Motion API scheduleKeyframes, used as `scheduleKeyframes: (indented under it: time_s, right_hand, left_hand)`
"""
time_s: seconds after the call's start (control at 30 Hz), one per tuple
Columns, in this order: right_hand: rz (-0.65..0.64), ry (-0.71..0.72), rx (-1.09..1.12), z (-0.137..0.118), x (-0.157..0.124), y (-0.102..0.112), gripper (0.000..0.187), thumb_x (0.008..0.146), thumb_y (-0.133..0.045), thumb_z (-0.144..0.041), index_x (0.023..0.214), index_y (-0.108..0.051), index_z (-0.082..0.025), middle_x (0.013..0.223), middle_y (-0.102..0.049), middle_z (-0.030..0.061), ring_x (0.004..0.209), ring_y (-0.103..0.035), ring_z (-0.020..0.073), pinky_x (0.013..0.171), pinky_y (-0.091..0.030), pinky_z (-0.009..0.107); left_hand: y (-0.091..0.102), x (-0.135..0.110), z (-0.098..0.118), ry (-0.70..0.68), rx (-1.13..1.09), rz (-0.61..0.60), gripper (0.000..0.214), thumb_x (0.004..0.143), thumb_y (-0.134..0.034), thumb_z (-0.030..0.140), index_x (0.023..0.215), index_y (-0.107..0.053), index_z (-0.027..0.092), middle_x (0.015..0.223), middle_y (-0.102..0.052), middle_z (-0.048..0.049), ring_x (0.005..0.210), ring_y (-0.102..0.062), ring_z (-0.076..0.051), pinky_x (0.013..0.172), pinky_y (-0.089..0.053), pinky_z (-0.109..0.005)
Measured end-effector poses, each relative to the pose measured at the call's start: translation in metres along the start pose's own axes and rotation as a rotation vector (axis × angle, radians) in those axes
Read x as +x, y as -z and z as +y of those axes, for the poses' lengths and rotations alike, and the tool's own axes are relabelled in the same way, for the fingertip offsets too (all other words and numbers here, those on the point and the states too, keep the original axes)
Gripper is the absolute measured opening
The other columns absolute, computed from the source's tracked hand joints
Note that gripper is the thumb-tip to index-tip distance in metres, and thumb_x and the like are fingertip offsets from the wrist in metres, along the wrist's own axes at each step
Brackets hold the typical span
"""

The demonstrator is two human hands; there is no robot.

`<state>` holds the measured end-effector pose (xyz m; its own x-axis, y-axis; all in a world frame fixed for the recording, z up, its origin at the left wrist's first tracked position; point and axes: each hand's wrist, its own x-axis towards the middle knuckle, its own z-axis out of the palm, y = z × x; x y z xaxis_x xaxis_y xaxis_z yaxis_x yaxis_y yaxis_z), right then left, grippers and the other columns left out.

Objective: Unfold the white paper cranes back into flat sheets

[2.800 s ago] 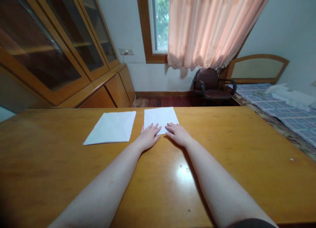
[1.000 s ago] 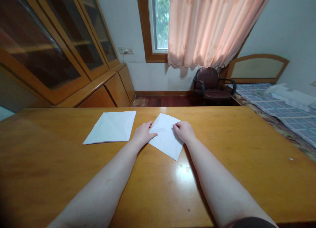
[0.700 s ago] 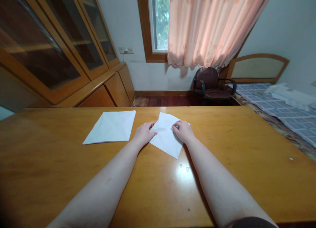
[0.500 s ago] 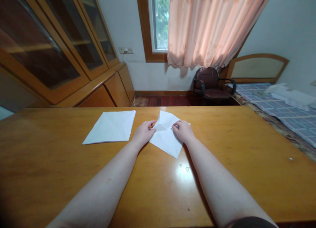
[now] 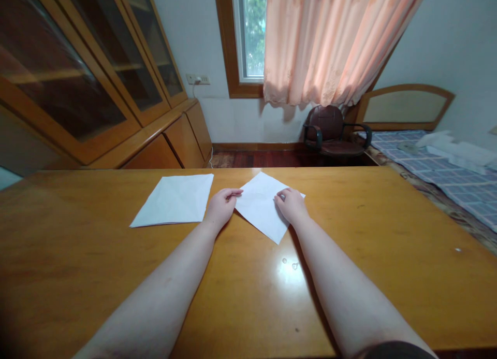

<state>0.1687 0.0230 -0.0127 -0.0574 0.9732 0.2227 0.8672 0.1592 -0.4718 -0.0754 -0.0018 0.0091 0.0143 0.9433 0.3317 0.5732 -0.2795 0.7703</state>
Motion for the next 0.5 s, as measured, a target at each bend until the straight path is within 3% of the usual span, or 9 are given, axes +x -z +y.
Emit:
scheduleKeyframes:
  time_s: [0.13,0.23,0.43,0.5]
  right_hand:
    - [0.042,-0.102,0.031,0.006,0.003,0.003,0.027,0.084,-0.05,-0.036,0.085,-0.07,-0.017,0.096,-0.068,0.0086,0.093,-0.058,0.0209,0.083,-0.039,0.03]
    - [0.042,-0.146,0.081,0.008,0.004,0.005,0.03,0.085,-0.048,-0.037,0.086,-0.07,-0.017,0.095,-0.069,0.0085,0.091,-0.059,0.0214,0.079,-0.04,0.03]
    - [0.015,-0.169,0.153,0.002,0.002,0.009,0.036,0.086,-0.045,-0.042,0.086,-0.071,-0.017,0.09,-0.07,0.0082,0.085,-0.062,0.0221,0.072,-0.041,0.03]
    - [-0.014,-0.174,0.199,0.001,0.002,0.008,0.038,0.087,-0.044,-0.045,0.087,-0.071,-0.018,0.087,-0.071,0.0075,0.083,-0.062,0.022,0.07,-0.042,0.03]
  left_hand:
    - [-0.004,-0.002,-0.001,-0.144,0.004,-0.091,0.045,0.069,-0.042,0.0,0.101,-0.067,0.019,0.105,-0.067,-0.0028,0.101,-0.06,-0.015,0.096,-0.046,-0.032]
    - [-0.009,-0.001,-0.006,-0.219,0.157,-0.157,0.047,0.071,-0.042,0.0,0.105,-0.067,0.02,0.114,-0.064,-0.0038,0.109,-0.056,-0.016,0.103,-0.04,-0.034]
    - [-0.01,-0.003,-0.008,-0.106,0.478,-0.186,0.028,0.079,-0.056,0.026,0.105,-0.067,0.026,0.121,-0.061,-0.0051,0.125,-0.043,-0.028,0.109,-0.024,-0.053]
    - [-0.009,-0.004,-0.007,-0.104,0.49,-0.227,0.03,0.079,-0.056,0.025,0.108,-0.066,0.028,0.124,-0.06,-0.0036,0.128,-0.039,-0.028,0.111,-0.019,-0.054]
